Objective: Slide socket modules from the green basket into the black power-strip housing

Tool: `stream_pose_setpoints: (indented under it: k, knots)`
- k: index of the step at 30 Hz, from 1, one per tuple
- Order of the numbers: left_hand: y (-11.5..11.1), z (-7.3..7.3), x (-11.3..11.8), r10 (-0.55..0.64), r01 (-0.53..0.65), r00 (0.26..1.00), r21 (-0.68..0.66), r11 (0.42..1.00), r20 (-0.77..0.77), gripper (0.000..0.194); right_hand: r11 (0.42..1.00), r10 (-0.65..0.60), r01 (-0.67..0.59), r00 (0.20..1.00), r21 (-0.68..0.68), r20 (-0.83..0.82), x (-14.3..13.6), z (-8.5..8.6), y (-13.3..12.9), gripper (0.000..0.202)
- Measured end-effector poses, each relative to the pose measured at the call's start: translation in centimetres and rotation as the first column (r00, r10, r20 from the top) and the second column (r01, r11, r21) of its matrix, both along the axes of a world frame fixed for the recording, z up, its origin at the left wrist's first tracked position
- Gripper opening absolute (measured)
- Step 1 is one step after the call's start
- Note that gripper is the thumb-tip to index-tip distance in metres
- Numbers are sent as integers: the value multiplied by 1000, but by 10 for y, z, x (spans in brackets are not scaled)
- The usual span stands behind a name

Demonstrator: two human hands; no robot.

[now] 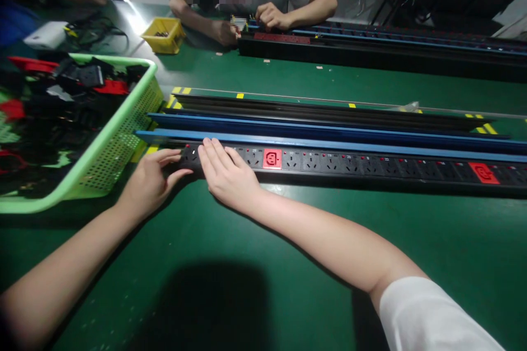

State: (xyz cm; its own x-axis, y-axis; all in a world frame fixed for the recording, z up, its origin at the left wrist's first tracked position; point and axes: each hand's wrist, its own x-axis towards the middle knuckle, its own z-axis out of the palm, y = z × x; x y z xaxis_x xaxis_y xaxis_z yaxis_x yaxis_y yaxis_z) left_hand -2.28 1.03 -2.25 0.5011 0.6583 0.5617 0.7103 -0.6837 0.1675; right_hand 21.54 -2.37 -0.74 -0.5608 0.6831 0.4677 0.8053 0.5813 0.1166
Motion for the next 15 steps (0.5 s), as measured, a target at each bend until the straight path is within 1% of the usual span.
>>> stream_pose_setpoints:
  k: [3,5,7,9,10,11,12,13,14,15]
  knots:
    - [-4,11,10,29,-36,988,-41,998,-155,44,1000,1,0,1000,11,-15,1,-1,0,60]
    - [-8,26,16,75,-95,965,-67,993,-252,50,1000,8,-8,999,-2,-40,2,-2,0,63]
    - [-11,47,20,97,-132,945,-95,987,-311,51,1000,30,-30,999,-3,-40,2,-1,0,64]
    - [-13,73,16,99,-145,936,-116,983,-339,40,998,56,-55,998,17,-27,3,0,0,66]
    - [-13,86,12,139,-178,931,-88,980,-338,37,997,68,-67,998,27,-18,3,1,-1,67]
    - [-12,98,4,225,-246,921,-26,969,-318,37,996,77,-77,997,35,-12,3,1,-1,68]
    - [-9,109,-6,340,-343,898,40,939,-280,39,996,85,-85,996,39,-7,3,2,-1,69]
    - [-5,117,-19,453,-446,860,83,891,-234,41,995,92,-92,996,37,-4,3,2,-1,69]
    - [0,123,-34,542,-535,816,93,840,-198,42,995,98,-98,995,33,-4,4,2,-1,69]
    - [6,126,-52,613,-611,768,72,788,-187,43,994,104,-104,995,27,-4,4,2,0,68]
